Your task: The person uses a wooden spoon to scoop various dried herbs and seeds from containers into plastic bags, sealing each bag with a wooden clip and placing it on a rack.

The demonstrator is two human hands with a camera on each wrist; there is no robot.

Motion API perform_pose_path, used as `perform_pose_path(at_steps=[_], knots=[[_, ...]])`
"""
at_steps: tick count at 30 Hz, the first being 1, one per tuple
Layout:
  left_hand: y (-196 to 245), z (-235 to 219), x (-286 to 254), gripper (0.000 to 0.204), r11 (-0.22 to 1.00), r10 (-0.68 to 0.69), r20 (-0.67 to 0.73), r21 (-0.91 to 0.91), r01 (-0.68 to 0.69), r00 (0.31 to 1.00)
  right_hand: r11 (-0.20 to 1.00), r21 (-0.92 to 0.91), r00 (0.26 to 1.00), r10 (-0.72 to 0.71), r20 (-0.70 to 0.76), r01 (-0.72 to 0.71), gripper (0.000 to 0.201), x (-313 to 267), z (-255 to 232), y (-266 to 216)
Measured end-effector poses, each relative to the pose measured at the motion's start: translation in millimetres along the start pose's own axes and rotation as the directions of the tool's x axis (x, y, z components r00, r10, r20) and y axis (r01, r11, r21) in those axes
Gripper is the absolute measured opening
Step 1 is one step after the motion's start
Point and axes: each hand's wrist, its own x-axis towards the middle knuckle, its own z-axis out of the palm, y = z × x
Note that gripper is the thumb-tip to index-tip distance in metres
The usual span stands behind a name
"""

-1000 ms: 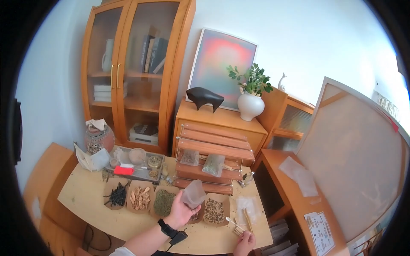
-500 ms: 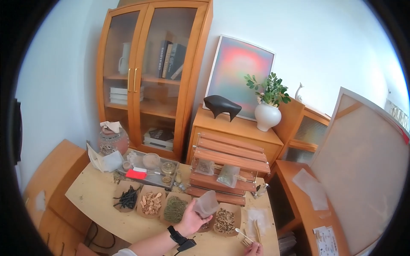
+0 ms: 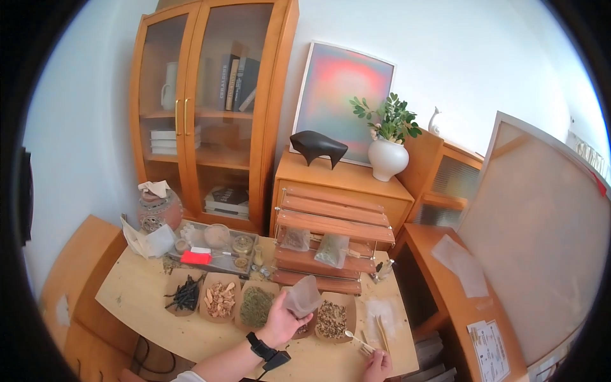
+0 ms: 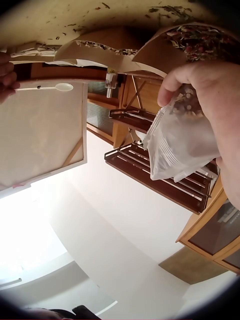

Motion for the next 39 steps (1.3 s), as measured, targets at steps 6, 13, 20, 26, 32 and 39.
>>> perform_pose_path(at_steps=[6, 13, 20, 26, 32, 39], knots=[[1.9, 3.4, -1.1, 0.057, 1.000, 0.003, -0.002, -0.010, -0.003, 1.000, 1.000, 0.006, 0.999, 0.028, 0.023, -0.028, 0.023, -1.3, 1.1, -4.8], [7.2, 7.6, -4.8, 0.056, 0.999, 0.023, 0.005, -0.037, -0.022, 1.000, 0.996, -0.060, 0.997, 0.070, 0.018, -0.069, 0.027, -6.4, 7.3, -16.7], [13.1, 8.9, -2.7, 0.056, 0.997, 0.070, 0.026, -0.044, -0.068, 0.997, 0.995, -0.020, 0.994, 0.098, 0.054, -0.097, 0.020, -5.1, 11.3, -25.8], [9.2, 8.4, -3.0, 0.057, 0.998, 0.066, -0.003, -0.003, -0.066, 0.998, 0.939, -0.336, 0.938, 0.049, 0.343, 0.074, 0.014, 9.8, 28.2, -57.5], [8.8, 9.1, -2.6, 0.057, 0.999, 0.051, -0.004, 0.013, -0.051, 0.999, 0.605, -0.524, 0.724, -0.130, 0.678, 0.599, 0.008, 27.3, 54.4, -70.3], [9.5, 8.2, -1.4, 0.059, 0.998, 0.057, -0.017, 0.019, -0.056, 0.998, 0.547, -0.593, 0.771, -0.166, 0.615, 0.591, 0.006, 42.0, 57.5, -75.9]])
